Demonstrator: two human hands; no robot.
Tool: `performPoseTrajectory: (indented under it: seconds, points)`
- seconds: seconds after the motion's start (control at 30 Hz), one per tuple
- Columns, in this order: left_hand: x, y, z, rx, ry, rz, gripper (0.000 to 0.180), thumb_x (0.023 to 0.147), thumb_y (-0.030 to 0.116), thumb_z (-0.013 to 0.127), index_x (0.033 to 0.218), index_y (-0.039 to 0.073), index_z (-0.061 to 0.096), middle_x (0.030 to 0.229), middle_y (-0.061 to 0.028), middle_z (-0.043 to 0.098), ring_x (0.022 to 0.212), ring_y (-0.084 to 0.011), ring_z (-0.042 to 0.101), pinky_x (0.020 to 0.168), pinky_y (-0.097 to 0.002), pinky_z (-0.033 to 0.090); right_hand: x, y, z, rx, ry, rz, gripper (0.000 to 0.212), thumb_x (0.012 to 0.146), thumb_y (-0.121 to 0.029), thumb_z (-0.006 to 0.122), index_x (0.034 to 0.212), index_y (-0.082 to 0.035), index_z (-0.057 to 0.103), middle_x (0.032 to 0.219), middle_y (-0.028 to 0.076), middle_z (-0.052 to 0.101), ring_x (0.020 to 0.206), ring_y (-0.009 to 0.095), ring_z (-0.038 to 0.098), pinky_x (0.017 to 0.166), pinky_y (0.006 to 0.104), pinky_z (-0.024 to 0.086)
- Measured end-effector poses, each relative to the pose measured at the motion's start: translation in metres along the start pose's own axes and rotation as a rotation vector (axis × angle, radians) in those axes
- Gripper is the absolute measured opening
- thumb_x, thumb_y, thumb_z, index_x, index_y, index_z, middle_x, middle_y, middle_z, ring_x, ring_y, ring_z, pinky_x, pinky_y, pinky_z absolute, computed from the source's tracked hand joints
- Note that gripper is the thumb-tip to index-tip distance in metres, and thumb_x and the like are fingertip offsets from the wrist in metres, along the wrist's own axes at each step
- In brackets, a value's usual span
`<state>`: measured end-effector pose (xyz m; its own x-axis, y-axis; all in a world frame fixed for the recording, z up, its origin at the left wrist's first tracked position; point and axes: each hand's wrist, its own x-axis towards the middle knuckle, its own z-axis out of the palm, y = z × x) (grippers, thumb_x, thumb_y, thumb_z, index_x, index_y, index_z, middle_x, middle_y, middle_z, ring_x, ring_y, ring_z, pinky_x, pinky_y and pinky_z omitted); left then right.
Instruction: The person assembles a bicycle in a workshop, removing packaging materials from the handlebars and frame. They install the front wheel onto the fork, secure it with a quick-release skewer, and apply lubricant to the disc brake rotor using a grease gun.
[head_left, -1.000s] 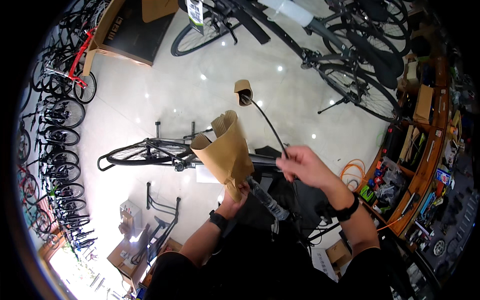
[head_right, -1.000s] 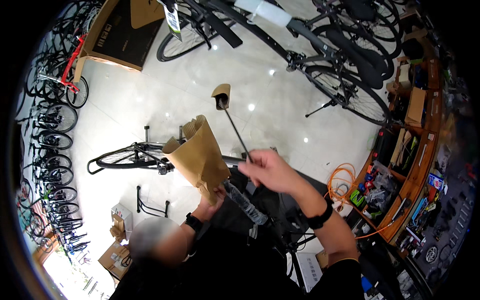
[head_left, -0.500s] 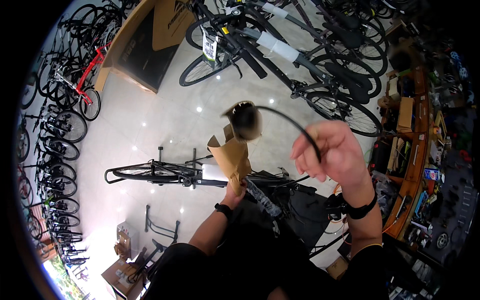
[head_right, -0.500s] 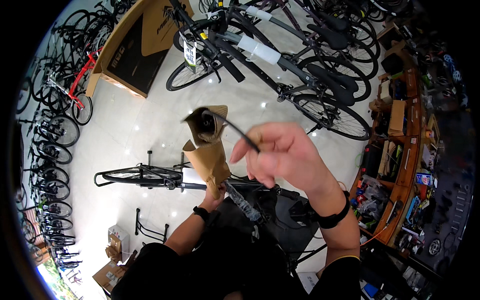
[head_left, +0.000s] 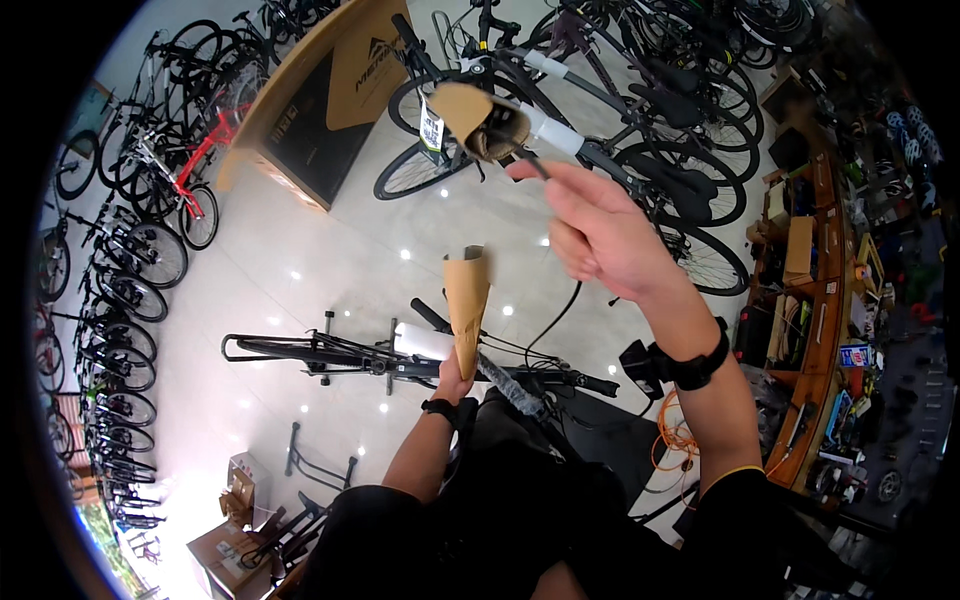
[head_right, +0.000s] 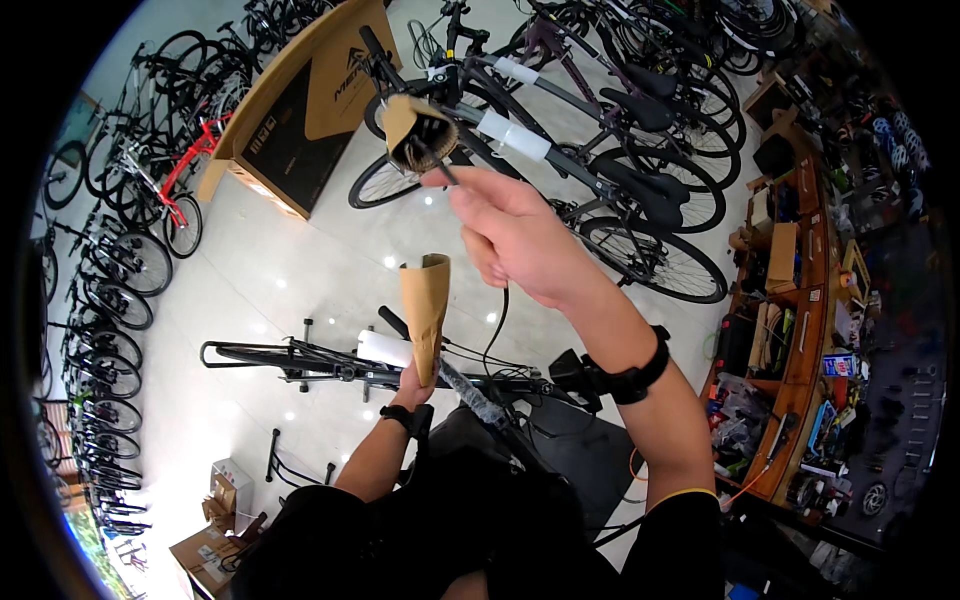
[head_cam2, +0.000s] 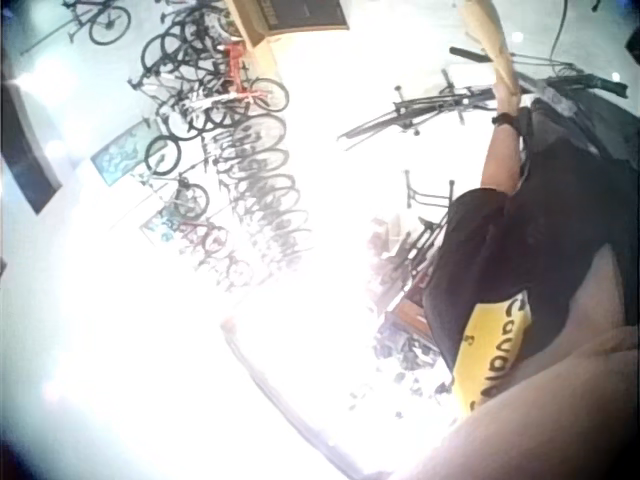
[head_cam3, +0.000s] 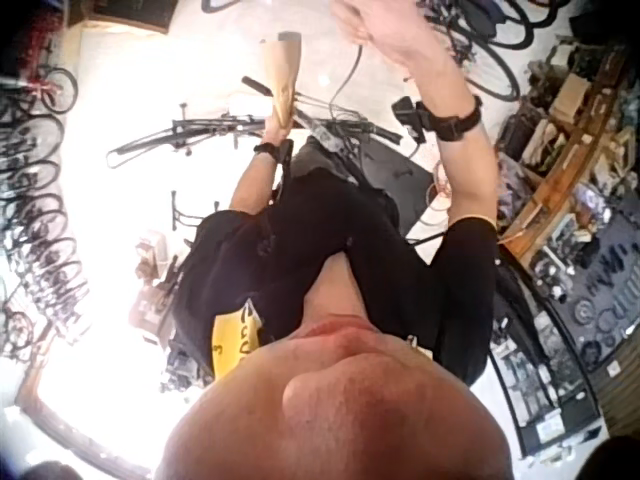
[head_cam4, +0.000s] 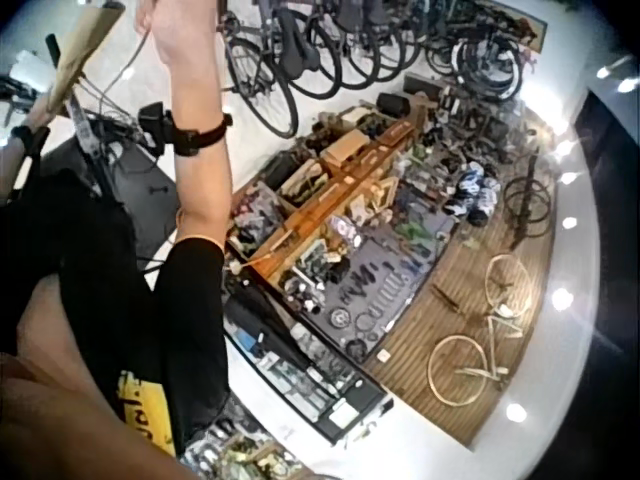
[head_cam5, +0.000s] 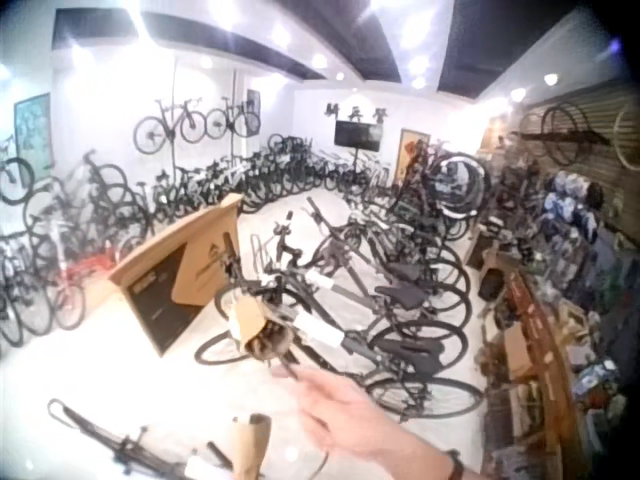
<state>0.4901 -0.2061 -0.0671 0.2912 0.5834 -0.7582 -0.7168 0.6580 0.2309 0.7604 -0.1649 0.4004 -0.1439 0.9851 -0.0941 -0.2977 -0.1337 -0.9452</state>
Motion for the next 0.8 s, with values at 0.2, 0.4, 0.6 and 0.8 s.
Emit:
performPoseTrajectory:
  seconds: [0.2, 0.4, 0.6, 0.8]
  points:
    - [0.019, -0.005, -0.042, 1.645, -0.083, 0.753, 0.035, 0.087, 0.021, 0.064, 0.118, 0.010, 0.054, 0.095, -0.0161, 0.066, 0.086, -0.0369, 0.064, 0.072, -0.0404, 0.054, -0.027, -0.015, 0.010, -0.186, 0.023, -0.049, 0.026, 0.101, -0.021, 0.048, 0.109, -0.001, 0.065, 0.059, -0.009, 0.039, 0.049, 0.001, 0.029, 0.044, 0.0193, 0.025]
    - [-0.082, 0.052, 0.047, -0.635, -0.202, -0.031, 0.016, 0.093, 0.019, 0.054, 0.101, 0.005, 0.058, 0.077, -0.0051, 0.057, 0.062, -0.0156, 0.050, 0.071, -0.0317, 0.053, -0.044, -0.001, 0.021, -0.264, -0.085, -0.133, 0.024, 0.100, -0.020, 0.051, 0.107, -0.002, 0.065, 0.059, -0.009, 0.039, 0.050, 0.001, 0.033, 0.045, 0.0190, 0.027]
    - [-0.173, 0.157, 0.117, -0.826, -0.679, 0.291, 0.031, 0.092, 0.012, 0.051, 0.120, -0.001, 0.052, 0.113, -0.0177, 0.056, 0.060, -0.0135, 0.050, 0.069, -0.0287, 0.054, -0.051, -0.006, 0.041, -0.359, -0.065, -0.133, 0.025, 0.099, -0.019, 0.051, 0.109, -0.002, 0.066, 0.060, -0.010, 0.038, 0.051, 0.001, 0.033, 0.046, 0.0189, 0.027]
    - [-0.212, 0.214, 0.143, -0.345, -0.827, 0.500, 0.043, 0.094, 0.014, 0.050, 0.134, -0.001, 0.043, 0.138, -0.0282, 0.044, 0.064, -0.0118, 0.052, 0.067, -0.0228, 0.052, -0.035, 0.001, 0.054, -0.459, -0.030, -0.066, 0.025, 0.099, -0.018, 0.051, 0.111, -0.003, 0.067, 0.061, -0.011, 0.037, 0.052, 0.000, 0.032, 0.046, 0.0191, 0.025]
